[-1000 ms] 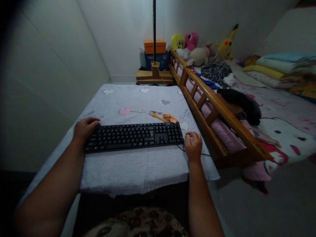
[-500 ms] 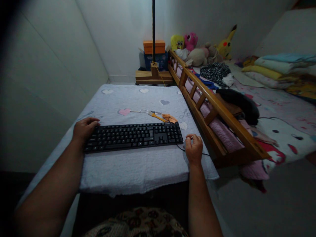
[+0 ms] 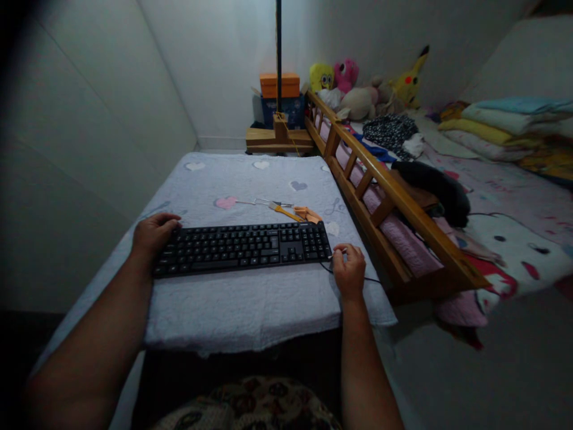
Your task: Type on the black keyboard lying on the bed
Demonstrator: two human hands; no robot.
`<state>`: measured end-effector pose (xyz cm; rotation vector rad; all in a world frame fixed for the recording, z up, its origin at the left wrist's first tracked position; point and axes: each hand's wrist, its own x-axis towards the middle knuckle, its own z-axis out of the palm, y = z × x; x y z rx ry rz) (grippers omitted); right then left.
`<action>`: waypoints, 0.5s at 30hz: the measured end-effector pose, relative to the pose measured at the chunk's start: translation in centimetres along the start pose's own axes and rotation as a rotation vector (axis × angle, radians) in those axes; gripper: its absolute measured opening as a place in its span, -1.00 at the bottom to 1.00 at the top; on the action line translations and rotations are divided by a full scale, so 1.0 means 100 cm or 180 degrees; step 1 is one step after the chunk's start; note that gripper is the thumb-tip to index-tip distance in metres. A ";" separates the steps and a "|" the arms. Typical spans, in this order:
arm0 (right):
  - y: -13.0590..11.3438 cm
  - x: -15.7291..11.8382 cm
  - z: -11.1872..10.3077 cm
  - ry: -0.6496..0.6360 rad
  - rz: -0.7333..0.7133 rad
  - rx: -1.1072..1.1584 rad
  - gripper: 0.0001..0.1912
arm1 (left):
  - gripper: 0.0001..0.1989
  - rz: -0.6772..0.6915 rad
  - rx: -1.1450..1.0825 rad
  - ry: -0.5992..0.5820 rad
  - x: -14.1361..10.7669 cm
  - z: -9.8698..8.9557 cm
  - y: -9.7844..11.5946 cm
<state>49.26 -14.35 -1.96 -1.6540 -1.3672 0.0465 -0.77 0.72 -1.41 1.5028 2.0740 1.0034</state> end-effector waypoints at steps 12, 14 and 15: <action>-0.005 0.000 0.002 -0.0078 -0.0048 0.0123 -0.82 | -0.62 -0.0018 -0.0036 0.0000 0.000 0.000 0.001; -0.002 0.000 0.002 -0.0001 -0.0008 0.0072 -0.82 | -0.61 -0.0019 -0.0047 -0.0003 0.001 0.000 -0.001; 0.000 0.000 0.002 0.0064 0.0022 0.0038 -0.83 | -0.61 -0.0015 -0.0053 -0.0004 0.001 0.000 -0.002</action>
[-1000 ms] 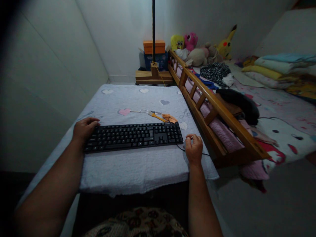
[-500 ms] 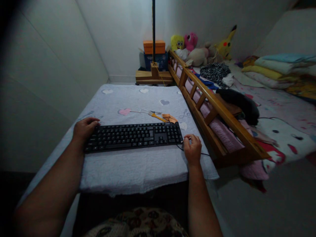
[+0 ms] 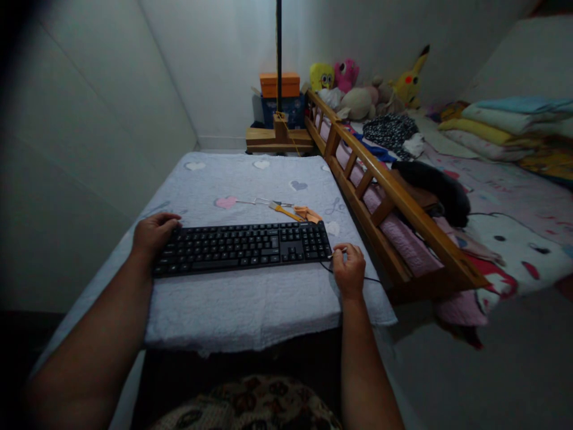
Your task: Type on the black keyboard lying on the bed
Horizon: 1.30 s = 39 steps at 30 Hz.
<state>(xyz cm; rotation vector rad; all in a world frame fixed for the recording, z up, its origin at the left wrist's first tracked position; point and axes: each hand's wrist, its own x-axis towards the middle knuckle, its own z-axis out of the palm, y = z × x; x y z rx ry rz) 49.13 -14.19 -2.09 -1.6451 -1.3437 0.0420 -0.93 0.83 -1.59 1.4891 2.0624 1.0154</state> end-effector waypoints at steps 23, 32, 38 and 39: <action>0.007 0.003 0.002 0.0172 -0.0071 -0.0105 -0.80 | -0.59 0.0073 0.0060 -0.0030 0.005 0.003 -0.008; 0.006 0.006 0.007 0.0131 -0.0206 0.0031 -0.78 | -0.61 0.0095 0.0090 -0.0010 0.002 0.002 -0.005; 0.006 0.006 0.007 0.0071 -0.0233 0.0024 -0.79 | -0.61 -0.0011 -0.0007 -0.0002 -0.001 0.001 0.001; 0.006 0.006 0.007 0.0079 -0.0228 0.0016 -0.79 | -0.61 0.0004 -0.0022 -0.0006 -0.001 0.001 0.001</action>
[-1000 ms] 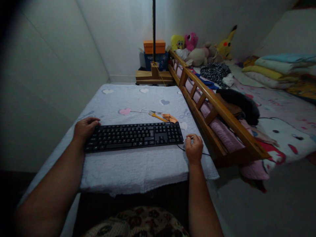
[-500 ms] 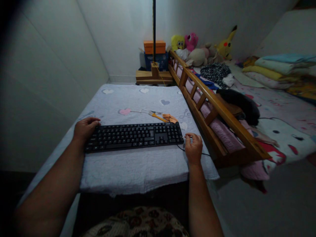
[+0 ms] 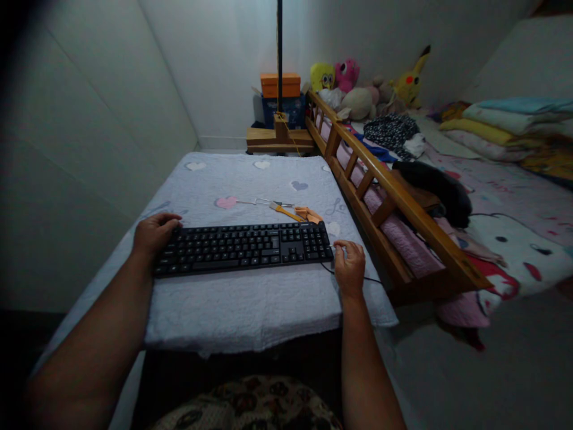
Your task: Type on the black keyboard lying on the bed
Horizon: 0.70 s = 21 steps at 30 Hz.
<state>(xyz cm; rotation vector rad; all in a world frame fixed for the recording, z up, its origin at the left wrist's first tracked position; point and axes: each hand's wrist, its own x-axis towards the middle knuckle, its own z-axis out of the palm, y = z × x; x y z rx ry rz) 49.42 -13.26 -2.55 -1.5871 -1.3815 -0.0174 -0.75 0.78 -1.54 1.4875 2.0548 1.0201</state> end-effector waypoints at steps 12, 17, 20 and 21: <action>-0.002 -0.003 -0.006 0.0048 0.0233 -0.0052 -0.83 | -0.63 0.0056 0.0072 0.0019 -0.001 -0.002 0.003; 0.001 -0.004 -0.006 0.0036 0.0307 -0.0062 -0.82 | -0.60 0.0034 0.0010 0.0000 0.000 0.000 0.000; 0.002 -0.005 -0.007 0.0025 0.0331 -0.0037 -0.82 | -0.60 0.0014 0.0017 -0.0001 0.002 0.001 -0.003; 0.001 -0.005 -0.007 0.0022 0.0330 -0.0028 -0.83 | -0.60 0.0026 0.0026 -0.0002 0.002 0.001 -0.004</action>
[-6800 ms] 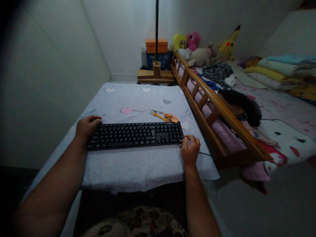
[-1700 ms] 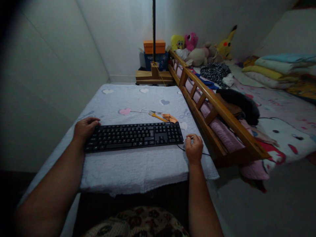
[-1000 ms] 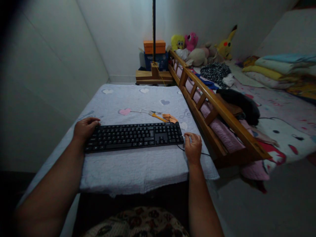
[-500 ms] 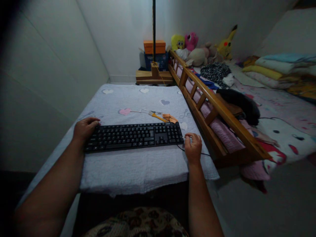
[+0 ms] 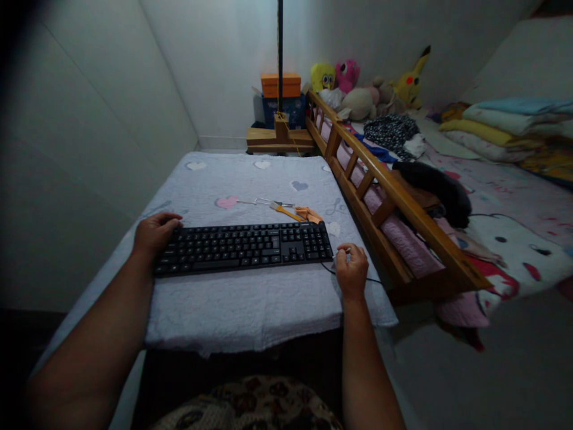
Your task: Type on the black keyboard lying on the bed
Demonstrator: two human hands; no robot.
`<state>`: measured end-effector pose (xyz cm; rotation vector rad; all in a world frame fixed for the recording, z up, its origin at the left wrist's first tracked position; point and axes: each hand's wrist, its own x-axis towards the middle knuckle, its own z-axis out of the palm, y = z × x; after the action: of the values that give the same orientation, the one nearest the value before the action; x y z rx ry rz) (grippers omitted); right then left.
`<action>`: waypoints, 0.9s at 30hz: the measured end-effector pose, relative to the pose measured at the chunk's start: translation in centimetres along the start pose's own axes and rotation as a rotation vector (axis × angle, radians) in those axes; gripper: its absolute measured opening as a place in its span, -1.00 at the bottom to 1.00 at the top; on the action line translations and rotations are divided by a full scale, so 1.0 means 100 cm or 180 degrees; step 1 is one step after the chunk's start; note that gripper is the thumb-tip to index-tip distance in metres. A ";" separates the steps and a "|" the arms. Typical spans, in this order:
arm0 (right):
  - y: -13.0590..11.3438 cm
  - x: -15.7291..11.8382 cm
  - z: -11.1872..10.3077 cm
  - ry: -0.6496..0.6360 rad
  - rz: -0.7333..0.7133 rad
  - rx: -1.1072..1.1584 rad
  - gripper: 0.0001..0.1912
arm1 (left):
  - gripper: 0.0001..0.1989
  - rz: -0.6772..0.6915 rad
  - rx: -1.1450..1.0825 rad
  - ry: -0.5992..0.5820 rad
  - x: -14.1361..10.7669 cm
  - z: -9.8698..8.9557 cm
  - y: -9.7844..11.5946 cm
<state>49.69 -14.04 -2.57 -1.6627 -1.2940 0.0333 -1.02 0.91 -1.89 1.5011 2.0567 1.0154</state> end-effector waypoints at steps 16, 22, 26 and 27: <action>-0.011 -0.002 0.000 -0.0322 -0.0172 0.0210 -0.83 | -0.62 -0.0030 -0.0028 -0.0019 -0.002 -0.002 0.006; -0.012 -0.001 0.002 -0.0278 -0.0221 0.0213 -0.82 | -0.62 0.0019 -0.0030 -0.0017 -0.001 -0.001 0.004; -0.013 0.001 0.004 -0.0286 -0.0253 0.0218 -0.81 | -0.61 0.0044 -0.0024 -0.0017 0.000 0.000 0.002; -0.014 0.001 0.004 -0.0297 -0.0258 0.0230 -0.81 | -0.61 0.0041 -0.0019 -0.0016 0.000 -0.001 0.002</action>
<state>48.52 -13.77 -1.78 -1.5618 -1.4133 0.1088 -0.94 0.90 -1.72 1.5144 2.0414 1.0207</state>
